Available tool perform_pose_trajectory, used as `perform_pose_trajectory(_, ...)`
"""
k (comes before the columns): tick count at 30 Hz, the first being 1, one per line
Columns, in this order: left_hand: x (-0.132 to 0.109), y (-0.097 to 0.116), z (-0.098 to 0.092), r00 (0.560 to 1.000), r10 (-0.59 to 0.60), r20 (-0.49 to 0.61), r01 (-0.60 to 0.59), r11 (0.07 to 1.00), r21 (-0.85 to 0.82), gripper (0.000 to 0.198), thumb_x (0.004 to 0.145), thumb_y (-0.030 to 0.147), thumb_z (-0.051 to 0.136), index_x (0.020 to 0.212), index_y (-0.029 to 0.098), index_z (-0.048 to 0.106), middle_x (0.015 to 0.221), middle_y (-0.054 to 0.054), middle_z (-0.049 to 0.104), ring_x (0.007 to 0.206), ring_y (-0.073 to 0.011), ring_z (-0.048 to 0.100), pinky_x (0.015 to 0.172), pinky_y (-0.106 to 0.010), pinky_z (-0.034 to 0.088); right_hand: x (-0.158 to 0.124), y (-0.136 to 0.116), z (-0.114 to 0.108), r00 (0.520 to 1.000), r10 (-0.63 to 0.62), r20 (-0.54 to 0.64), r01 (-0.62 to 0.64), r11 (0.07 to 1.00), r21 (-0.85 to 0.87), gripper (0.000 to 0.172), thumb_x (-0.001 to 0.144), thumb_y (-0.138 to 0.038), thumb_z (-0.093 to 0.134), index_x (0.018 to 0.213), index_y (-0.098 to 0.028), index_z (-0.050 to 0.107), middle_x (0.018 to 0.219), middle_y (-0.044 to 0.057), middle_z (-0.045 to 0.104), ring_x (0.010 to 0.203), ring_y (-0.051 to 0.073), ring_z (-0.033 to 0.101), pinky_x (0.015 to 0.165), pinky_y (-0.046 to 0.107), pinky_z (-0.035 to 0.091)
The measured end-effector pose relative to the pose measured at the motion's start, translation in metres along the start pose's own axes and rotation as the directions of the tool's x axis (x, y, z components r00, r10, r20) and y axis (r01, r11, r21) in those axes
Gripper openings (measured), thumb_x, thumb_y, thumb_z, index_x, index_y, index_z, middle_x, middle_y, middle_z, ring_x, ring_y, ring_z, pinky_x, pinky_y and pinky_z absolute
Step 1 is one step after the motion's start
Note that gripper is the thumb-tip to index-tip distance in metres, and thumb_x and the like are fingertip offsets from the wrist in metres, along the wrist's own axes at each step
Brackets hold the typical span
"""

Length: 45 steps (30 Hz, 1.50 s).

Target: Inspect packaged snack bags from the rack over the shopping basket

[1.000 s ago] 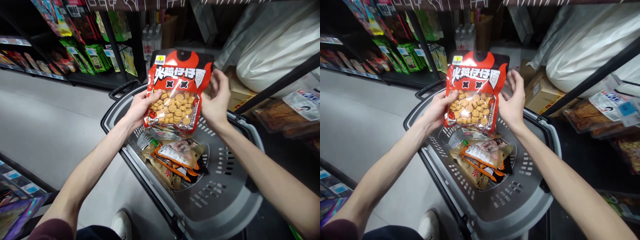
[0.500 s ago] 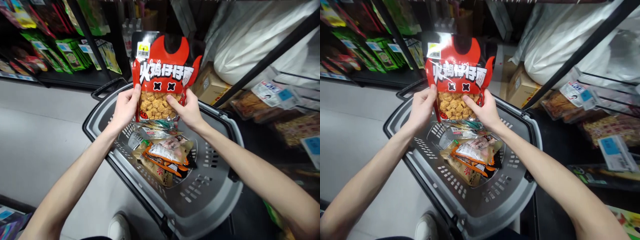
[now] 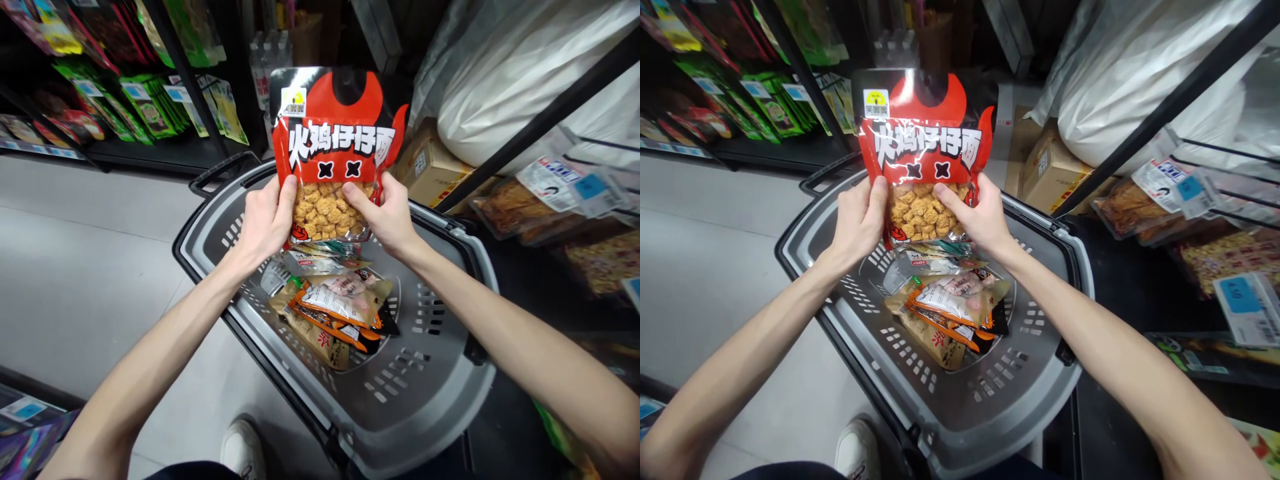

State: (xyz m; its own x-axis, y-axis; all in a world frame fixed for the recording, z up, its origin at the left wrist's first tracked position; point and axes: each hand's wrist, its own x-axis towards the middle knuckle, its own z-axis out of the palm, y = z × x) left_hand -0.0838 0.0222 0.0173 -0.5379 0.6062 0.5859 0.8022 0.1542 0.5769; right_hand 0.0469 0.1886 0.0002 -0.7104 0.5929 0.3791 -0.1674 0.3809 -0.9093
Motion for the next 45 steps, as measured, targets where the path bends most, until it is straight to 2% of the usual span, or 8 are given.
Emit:
perform_pose_trajectory(4, -0.0029, 0.0016, 0.0014, 0.998, -0.007, 0.06, 0.007, 1.0, -0.003, 0.055, 0.1, 0.062, 0.027, 0.111, 0.021, 0.062, 0.079, -0.004, 0.066, 0.071, -0.0186, 0.063, 0.078, -0.033, 0.053, 0.0013, 0.0031, -0.0024, 1.0, -0.021, -0.008, 0.021, 1.0, -0.015, 0.072, 0.071, -0.08, 0.066, 0.119, -0.027, 0.06, 0.129, 0.011, 0.066, 0.122, 0.035, 0.061, 0.106, 0.062, 0.05)
perform_pose_trajectory(7, -0.0034, 0.0027, 0.0018, 0.996, -0.016, 0.091, 0.016, 1.0, 0.0, 0.057, 0.101, 0.063, 0.025, 0.12, 0.021, 0.06, 0.087, -0.006, 0.069, 0.075, -0.0193, 0.066, 0.082, -0.035, 0.053, 0.0018, 0.0048, -0.0033, 1.0, -0.018, -0.008, 0.018, 0.999, -0.031, 0.073, 0.07, -0.081, 0.066, 0.12, -0.027, 0.059, 0.129, 0.011, 0.066, 0.121, 0.035, 0.062, 0.105, 0.063, 0.05)
perform_pose_trajectory(24, -0.0032, 0.0017, 0.0027, 0.994, -0.027, 0.105, 0.033, 0.998, -0.061, 0.055, 0.099, 0.064, 0.03, 0.116, 0.022, 0.061, 0.084, -0.005, 0.069, 0.076, -0.021, 0.067, 0.083, -0.034, 0.052, 0.0002, 0.0006, -0.0031, 1.0, -0.01, -0.019, 0.01, 1.0, -0.004, 0.069, 0.069, -0.079, 0.068, 0.116, -0.028, 0.061, 0.126, 0.01, 0.068, 0.122, 0.035, 0.061, 0.107, 0.064, 0.049)
perform_pose_trajectory(40, -0.0037, 0.0025, 0.0027, 0.992, -0.03, 0.123, 0.037, 0.998, -0.049, 0.055, 0.1, 0.063, 0.028, 0.117, 0.022, 0.06, 0.093, -0.006, 0.071, 0.081, -0.0215, 0.068, 0.084, -0.034, 0.053, -0.0001, 0.0023, -0.0043, 0.999, -0.025, -0.022, 0.025, 1.0, -0.003, 0.064, 0.071, -0.076, 0.07, 0.113, -0.028, 0.062, 0.128, 0.01, 0.067, 0.128, 0.037, 0.056, 0.108, 0.066, 0.046)
perform_pose_trajectory(45, -0.0039, 0.0024, 0.0029, 0.991, -0.037, 0.127, 0.045, 0.997, -0.065, 0.056, 0.099, 0.065, 0.028, 0.115, 0.023, 0.061, 0.091, -0.006, 0.071, 0.082, -0.0226, 0.069, 0.086, -0.035, 0.052, 0.0003, 0.0025, -0.0046, 0.999, -0.032, -0.029, 0.032, 0.999, -0.008, 0.062, 0.07, -0.075, 0.072, 0.111, -0.029, 0.062, 0.124, 0.009, 0.068, 0.122, 0.035, 0.06, 0.106, 0.065, 0.048)
